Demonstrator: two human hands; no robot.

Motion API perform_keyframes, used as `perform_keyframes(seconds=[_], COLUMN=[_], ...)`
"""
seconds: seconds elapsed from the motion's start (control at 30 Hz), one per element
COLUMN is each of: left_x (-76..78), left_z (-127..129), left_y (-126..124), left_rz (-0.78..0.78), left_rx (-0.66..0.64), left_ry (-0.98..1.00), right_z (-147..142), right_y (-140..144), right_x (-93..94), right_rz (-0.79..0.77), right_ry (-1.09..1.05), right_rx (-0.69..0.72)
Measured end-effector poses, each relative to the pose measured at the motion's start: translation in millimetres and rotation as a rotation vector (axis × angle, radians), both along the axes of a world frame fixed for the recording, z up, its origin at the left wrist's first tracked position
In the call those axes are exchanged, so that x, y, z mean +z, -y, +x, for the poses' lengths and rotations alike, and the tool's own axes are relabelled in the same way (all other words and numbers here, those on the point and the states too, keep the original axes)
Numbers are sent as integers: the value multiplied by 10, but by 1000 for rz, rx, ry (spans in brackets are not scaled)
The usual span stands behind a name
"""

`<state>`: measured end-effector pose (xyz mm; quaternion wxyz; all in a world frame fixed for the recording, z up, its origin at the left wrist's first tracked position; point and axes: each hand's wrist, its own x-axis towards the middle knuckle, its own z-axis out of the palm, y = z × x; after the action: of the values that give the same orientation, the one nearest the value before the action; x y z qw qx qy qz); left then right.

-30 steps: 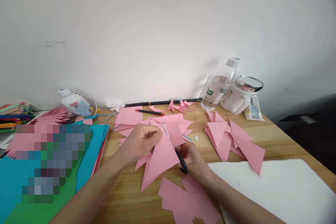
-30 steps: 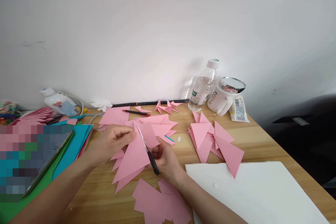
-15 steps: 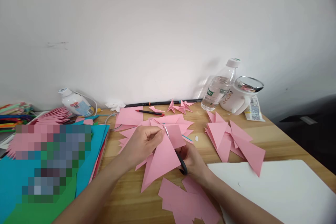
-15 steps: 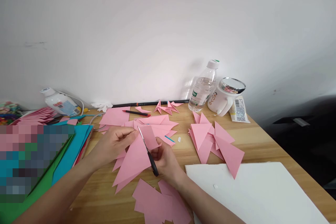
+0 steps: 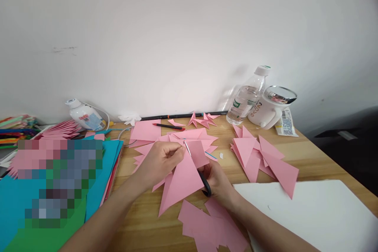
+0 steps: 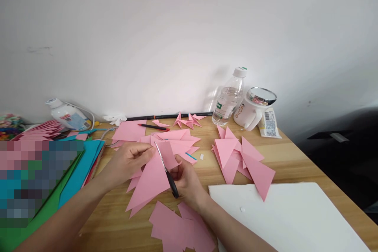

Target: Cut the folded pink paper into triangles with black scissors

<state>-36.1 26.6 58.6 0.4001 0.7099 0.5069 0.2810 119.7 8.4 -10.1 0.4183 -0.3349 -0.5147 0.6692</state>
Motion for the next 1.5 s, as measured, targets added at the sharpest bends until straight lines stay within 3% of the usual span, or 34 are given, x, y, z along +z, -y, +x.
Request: perform_keyframes(seconds=[0.33,0.5,0.67,0.83,0.97,1.1,1.17,1.23,1.37,1.4,1.5], left_x=[-25,-17,93,251,287,179,93,21,20,55,202], left_z=[-2,9,9,68,278,686,939,1188,1497,1503,1305], left_y=[-13,-20,26,108,95,31,-3,-35,-100,-125,-259], left_rz=[-27,-32,-51,-182,-316,-439,-477,-475,-328,-214,408], left_rx=[1,7,64,100,74,63,33,1,-15,-20,41], left_ry=[24,0,9,179,316,333,383,431,428,406,192], right_z=[-6,1,2,18,44,53,60,73,89,87,67], right_y=[-6,-4,-15,-1,8,12,19,32,45,37,-19], right_x=[-49,-40,-25,28,78,67,32,2,6,15,36], right_rz=[16,-96,-187,-171,-247,-270,-382,-398,-409,-409,-389], right_ry=[-52,-81,-88,1,-20,-115,-57,-74,-142,-165,-256], right_rx=[9,51,50,282,443,347,446,423,328,294,160])
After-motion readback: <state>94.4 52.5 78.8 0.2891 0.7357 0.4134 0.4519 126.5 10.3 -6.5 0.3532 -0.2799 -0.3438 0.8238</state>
